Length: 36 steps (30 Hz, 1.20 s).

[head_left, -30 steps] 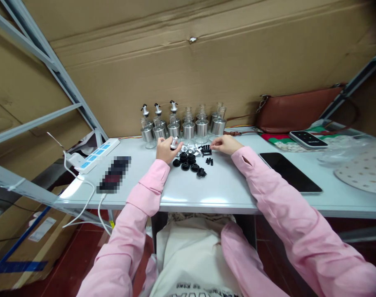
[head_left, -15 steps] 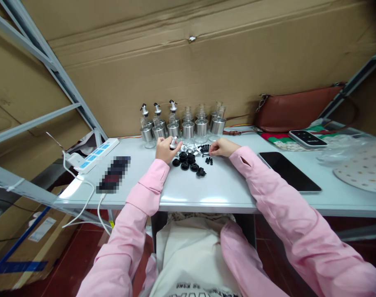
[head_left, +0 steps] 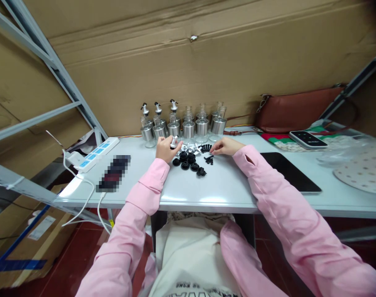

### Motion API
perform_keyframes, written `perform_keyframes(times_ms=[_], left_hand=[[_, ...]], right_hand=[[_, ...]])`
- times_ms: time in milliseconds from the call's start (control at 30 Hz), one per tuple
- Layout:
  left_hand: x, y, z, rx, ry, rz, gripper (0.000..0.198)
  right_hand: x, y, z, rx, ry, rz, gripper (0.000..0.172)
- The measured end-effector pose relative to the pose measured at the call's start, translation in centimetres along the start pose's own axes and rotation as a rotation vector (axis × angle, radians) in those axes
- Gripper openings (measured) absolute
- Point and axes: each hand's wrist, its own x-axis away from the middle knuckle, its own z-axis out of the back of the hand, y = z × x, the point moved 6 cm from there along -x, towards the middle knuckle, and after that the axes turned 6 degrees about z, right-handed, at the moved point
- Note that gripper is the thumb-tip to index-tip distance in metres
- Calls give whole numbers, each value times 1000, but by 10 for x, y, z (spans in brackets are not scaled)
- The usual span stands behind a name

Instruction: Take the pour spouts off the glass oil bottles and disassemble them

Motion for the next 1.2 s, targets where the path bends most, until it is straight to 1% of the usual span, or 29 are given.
perform_keyframes(times_ms=[100, 267, 333, 367, 467, 533, 600, 733, 833, 933, 1033, 1067, 1100, 1133, 1200], left_hand=[[0, 0, 0, -3, -3, 2, 29], [0, 0, 1, 4, -1, -1, 29], [0, 1, 1, 8, 1, -6, 28], [0, 1, 1, 8, 2, -9, 27], [0, 0, 0, 3, -1, -11, 27], [0, 0, -1, 1, -7, -10, 27], [0, 0, -1, 4, -9, -8, 27], [0, 1, 0, 10, -5, -8, 29], [1, 2, -1, 11, 0, -22, 31], [1, 2, -1, 8, -2, -30, 35], [1, 6, -2, -5, -32, -86, 43], [2, 8, -2, -9, -47, -113, 46], [2, 10, -3, -13, -63, -139, 49], [3, 12, -3, -18, -78, -161, 51], [4, 16, -5, -34, -108, -187, 54]], right_hand=[[0, 3, -4, -46, -66, 20, 34], [-1, 7, -7, -43, -71, 28, 33], [-1, 7, -3, -23, -9, 19, 30], [-2, 7, 1, -1, 52, 6, 29], [0, 7, 15, 123, 287, -51, 22], [0, 5, 18, 194, 379, -55, 18], [-1, 3, 16, 227, 398, -35, 16], [-5, 2, 9, 278, 368, -7, 15], [-7, 4, 6, 273, 331, -7, 15], [-6, 4, 6, 231, 324, -8, 17], [-2, -7, 11, 108, 422, 2, 27], [-1, -13, 11, 28, 450, 11, 33], [-1, -21, 9, -72, 449, 25, 39], [-3, -30, 5, -193, 424, 51, 45], [-5, -55, -3, -360, 400, 122, 50]])
